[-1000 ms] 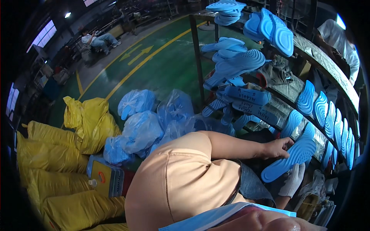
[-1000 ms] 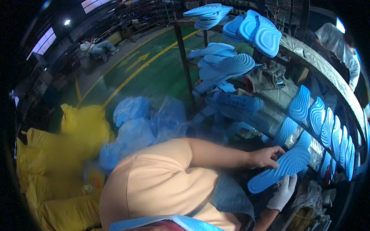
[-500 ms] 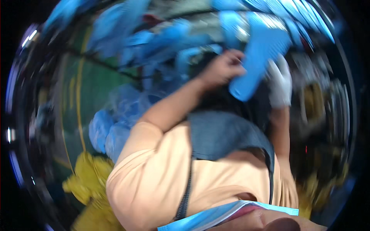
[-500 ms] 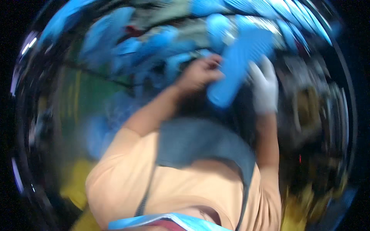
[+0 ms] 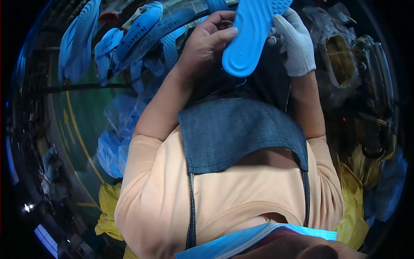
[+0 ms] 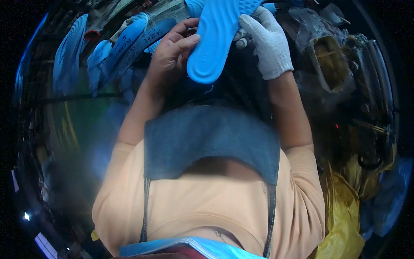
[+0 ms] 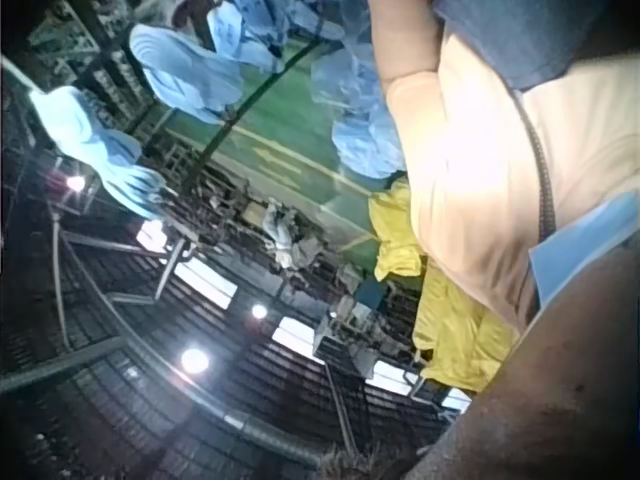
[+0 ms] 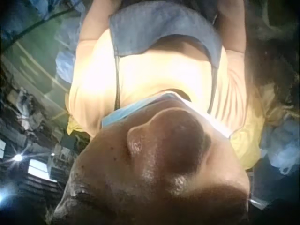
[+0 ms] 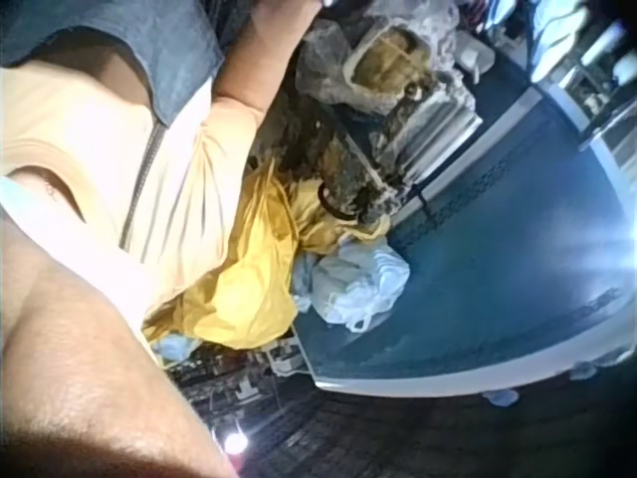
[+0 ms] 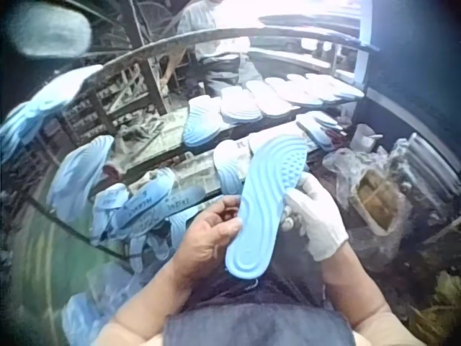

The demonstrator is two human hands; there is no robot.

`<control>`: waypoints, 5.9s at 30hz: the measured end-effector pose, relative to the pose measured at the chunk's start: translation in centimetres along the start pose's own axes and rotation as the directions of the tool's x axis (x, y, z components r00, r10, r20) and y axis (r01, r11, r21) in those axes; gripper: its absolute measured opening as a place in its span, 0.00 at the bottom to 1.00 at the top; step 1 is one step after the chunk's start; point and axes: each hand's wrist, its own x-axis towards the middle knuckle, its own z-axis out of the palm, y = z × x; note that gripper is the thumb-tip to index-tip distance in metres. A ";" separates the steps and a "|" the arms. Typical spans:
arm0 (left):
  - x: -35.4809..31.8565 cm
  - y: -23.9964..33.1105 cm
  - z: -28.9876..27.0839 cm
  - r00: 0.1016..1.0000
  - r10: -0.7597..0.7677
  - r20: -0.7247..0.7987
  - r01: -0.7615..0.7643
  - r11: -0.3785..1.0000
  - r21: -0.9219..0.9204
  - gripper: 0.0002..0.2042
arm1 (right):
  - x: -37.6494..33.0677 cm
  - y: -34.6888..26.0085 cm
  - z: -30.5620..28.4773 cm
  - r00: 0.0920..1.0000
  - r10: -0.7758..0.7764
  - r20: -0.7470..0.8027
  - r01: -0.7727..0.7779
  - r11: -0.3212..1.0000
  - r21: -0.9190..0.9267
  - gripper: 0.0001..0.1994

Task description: The person removes blue shoe insoles from plastic bags and places them onto a metal rack. They then use a brush to clean the rack surface and handle yellow sacks nearby.

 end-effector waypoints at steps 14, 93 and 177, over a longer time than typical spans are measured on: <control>-0.4 -1.3 -3.6 0.965 0.259 -0.037 -0.237 0.925 0.297 0.24 | 0.6 1.5 1.6 0.996 0.026 0.083 -0.031 0.998 0.057 0.19; 23.4 -9.6 -7.4 0.850 0.526 0.031 0.100 -0.219 0.971 0.33 | 10.8 -34.6 -23.9 0.835 -0.546 -0.067 0.165 0.365 -0.916 0.26; 21.3 -9.1 -12.9 0.821 0.559 -0.117 0.354 -0.337 0.872 0.27 | 6.0 -30.9 -31.2 0.971 -0.191 -0.146 -0.078 0.323 -0.943 0.15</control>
